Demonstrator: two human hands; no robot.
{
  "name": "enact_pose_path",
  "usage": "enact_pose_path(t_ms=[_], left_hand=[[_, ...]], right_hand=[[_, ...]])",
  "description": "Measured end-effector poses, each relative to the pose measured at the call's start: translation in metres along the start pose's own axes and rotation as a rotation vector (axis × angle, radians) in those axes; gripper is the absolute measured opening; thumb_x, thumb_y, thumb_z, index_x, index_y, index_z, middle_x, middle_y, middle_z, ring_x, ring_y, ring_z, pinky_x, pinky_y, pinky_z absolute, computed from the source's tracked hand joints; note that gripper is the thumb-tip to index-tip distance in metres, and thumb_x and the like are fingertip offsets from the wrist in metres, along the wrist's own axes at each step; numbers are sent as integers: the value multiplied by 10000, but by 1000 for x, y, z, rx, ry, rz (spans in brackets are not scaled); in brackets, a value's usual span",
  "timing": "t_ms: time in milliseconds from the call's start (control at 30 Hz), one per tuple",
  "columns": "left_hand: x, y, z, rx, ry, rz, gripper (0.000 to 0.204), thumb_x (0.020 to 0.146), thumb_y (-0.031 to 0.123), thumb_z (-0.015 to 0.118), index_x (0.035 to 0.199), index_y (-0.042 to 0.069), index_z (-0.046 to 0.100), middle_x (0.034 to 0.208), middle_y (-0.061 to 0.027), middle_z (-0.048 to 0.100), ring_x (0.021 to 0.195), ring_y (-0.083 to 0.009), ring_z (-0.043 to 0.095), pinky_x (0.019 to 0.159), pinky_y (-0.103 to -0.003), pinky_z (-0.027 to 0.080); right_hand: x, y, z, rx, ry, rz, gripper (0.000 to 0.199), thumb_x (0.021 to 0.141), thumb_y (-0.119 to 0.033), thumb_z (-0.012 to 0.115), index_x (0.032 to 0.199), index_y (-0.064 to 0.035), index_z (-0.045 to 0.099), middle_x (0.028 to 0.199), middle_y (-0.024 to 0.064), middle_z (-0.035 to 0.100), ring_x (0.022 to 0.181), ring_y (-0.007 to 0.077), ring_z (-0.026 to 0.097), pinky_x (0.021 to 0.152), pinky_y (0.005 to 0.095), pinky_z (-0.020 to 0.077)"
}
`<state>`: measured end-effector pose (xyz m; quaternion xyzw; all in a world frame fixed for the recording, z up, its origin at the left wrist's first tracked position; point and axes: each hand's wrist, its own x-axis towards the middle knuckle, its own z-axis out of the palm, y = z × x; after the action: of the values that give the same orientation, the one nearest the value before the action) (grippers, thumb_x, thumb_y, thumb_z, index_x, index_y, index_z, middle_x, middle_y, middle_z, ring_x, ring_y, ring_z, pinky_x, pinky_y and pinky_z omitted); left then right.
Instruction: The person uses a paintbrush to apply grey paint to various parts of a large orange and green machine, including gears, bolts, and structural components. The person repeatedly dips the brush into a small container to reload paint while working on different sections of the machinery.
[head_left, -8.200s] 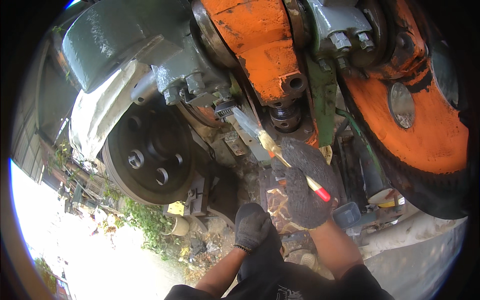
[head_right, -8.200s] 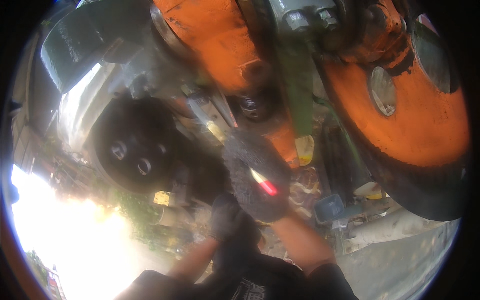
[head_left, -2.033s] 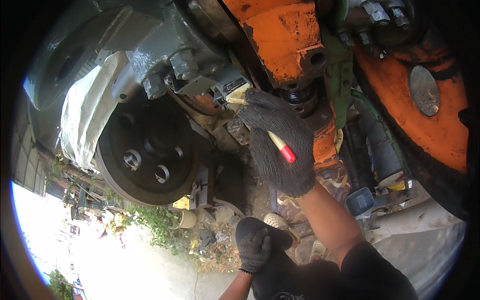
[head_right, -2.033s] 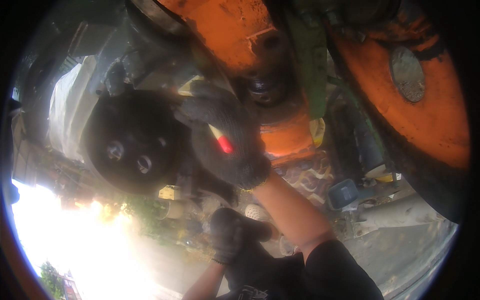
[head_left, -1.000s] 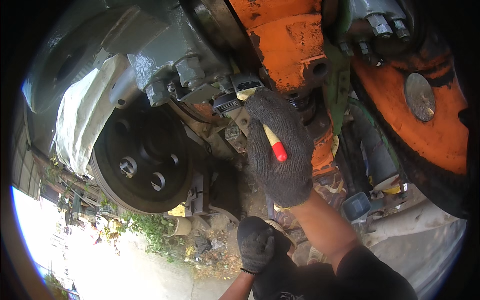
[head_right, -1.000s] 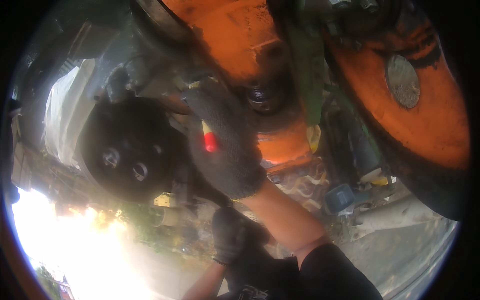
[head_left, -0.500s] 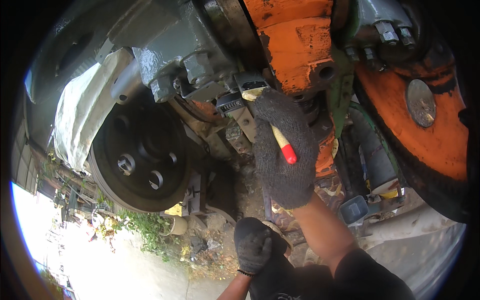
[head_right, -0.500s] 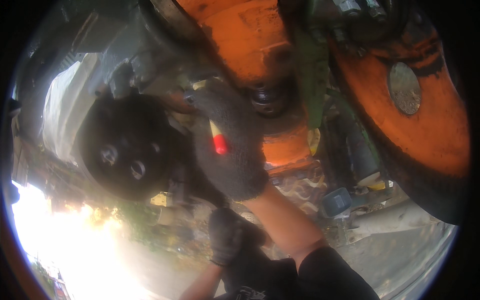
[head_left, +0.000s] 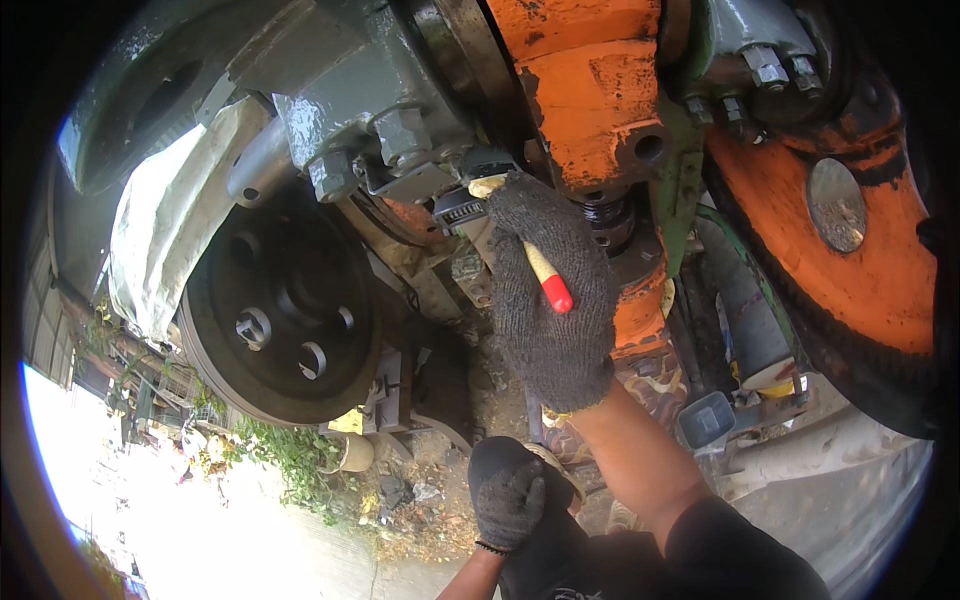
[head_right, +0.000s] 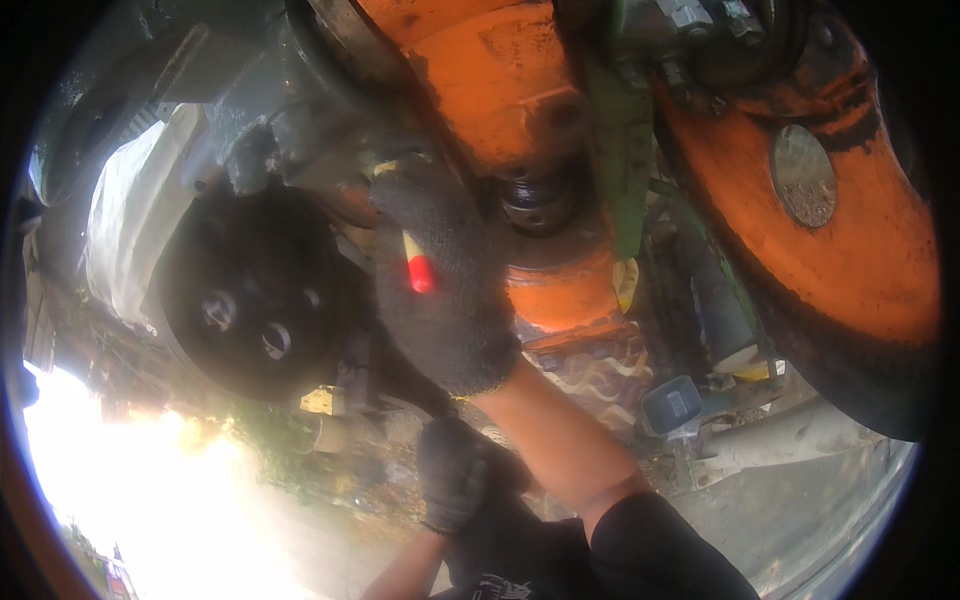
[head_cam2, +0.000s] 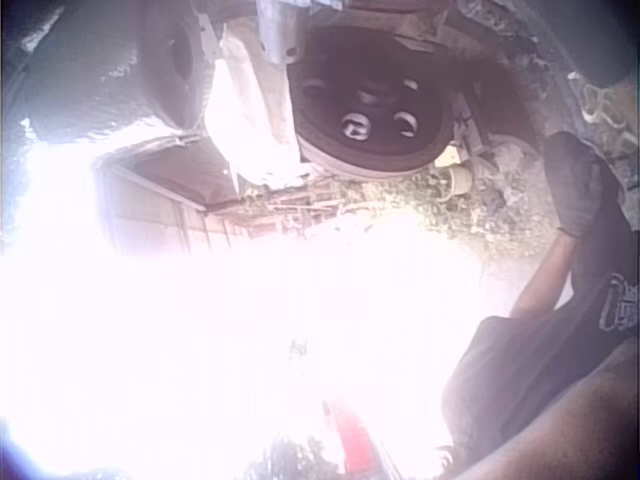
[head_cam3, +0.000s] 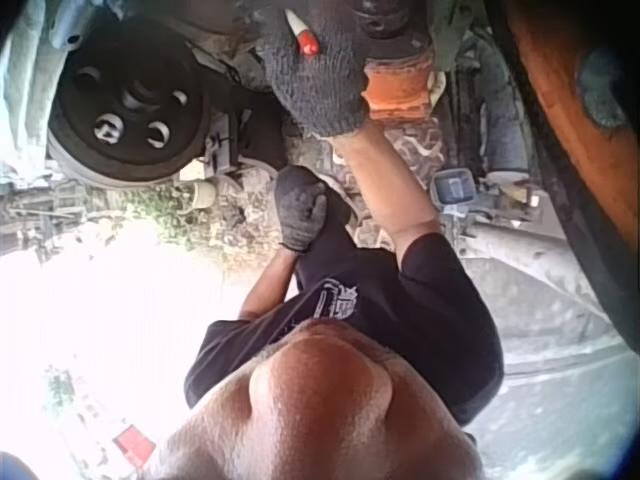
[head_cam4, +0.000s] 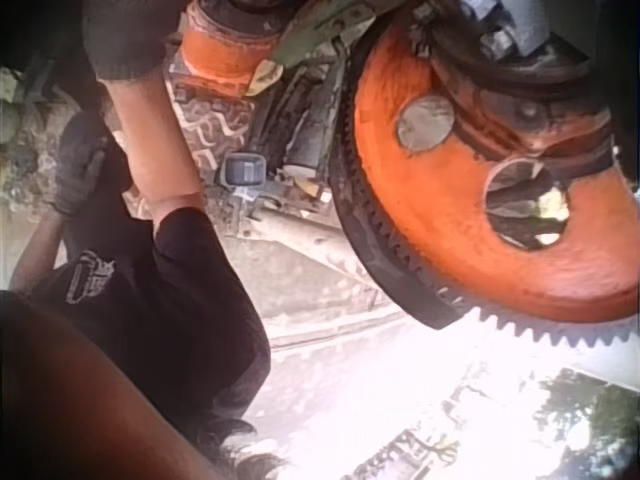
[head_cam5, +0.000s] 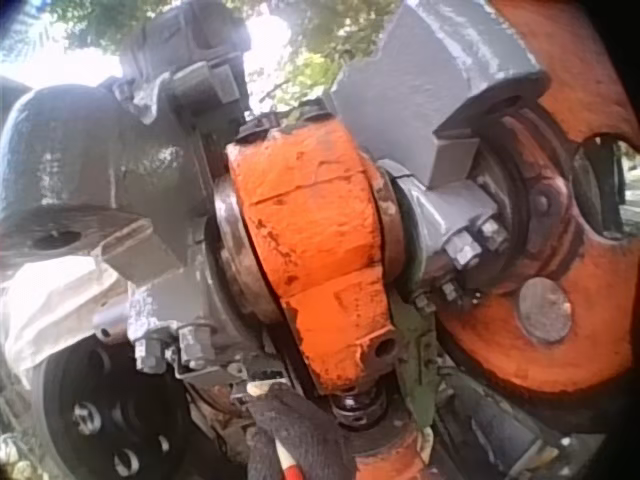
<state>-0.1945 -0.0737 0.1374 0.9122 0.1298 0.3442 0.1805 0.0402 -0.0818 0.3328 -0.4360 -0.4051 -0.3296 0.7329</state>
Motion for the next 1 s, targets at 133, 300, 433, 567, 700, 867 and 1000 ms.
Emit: enact_pose_path(t_ms=[133, 300, 433, 567, 700, 867, 1000], left_hand=[[-7, -3, -2, 18, -22, -22, 176, 936, 175, 726, 1092, 110, 777, 945, -175, 745, 864, -392, 716, 803, -498, 565], [-10, -4, 0, -7, 12, -9, 176, 940, 187, 723, 1090, 109, 774, 952, -172, 747, 893, -391, 718, 827, -500, 562], [-11, -6, -2, 6, -2, 2, 184, 938, 184, 725, 1100, 112, 772, 951, -171, 747, 896, -393, 718, 830, -501, 562], [-11, -7, -2, 15, -6, 5, 195, 933, 181, 728, 1111, 116, 771, 945, -169, 743, 887, -392, 714, 821, -502, 560], [-12, -10, -3, -19, -2, -18, 203, 927, 176, 730, 1117, 119, 770, 915, -165, 729, 864, -392, 706, 795, -504, 552], [-12, -14, -1, -9, -16, -11, 208, 921, 169, 731, 1120, 119, 769, 903, -163, 724, 854, -390, 702, 784, -502, 548], [-10, -13, -3, -42, -9, -10, 209, 920, 166, 730, 1118, 113, 769, 939, -165, 738, 871, -386, 708, 804, -497, 554]], right_hand=[[0, -10, -9, -66, -37, 2, 247, 1003, 49, 635, 1244, 34, 687, 1252, 166, 727, 1182, 294, 694, 1072, 400, 523], [-6, -19, -16, -25, 43, 118, 209, 1014, 26, 639, 1214, 37, 700, 1224, 165, 736, 1166, 279, 700, 1058, 397, 530], [-7, -19, -8, -89, 73, 99, 214, 996, 40, 668, 1207, 37, 705, 1210, 160, 740, 1157, 276, 703, 1047, 394, 539], [-12, -12, -8, -109, 55, -32, 241, 977, 52, 693, 1217, 34, 706, 1217, 160, 741, 1163, 287, 705, 1048, 402, 543], [-18, 6, -3, -84, 100, -96, 257, 969, 51, 699, 1225, 30, 708, 1228, 169, 741, 1176, 305, 706, 1055, 418, 542], [-6, 0, -8, -98, -64, -92, 293, 950, 41, 713, 1243, 16, 711, 1255, 177, 734, 1208, 319, 697, 1073, 435, 535], [-10, -16, -26, -101, -130, -46, 304, 948, 36, 713, 1250, 6, 723, 1321, 185, 715, 1251, 330, 684, 1092, 440, 527]])
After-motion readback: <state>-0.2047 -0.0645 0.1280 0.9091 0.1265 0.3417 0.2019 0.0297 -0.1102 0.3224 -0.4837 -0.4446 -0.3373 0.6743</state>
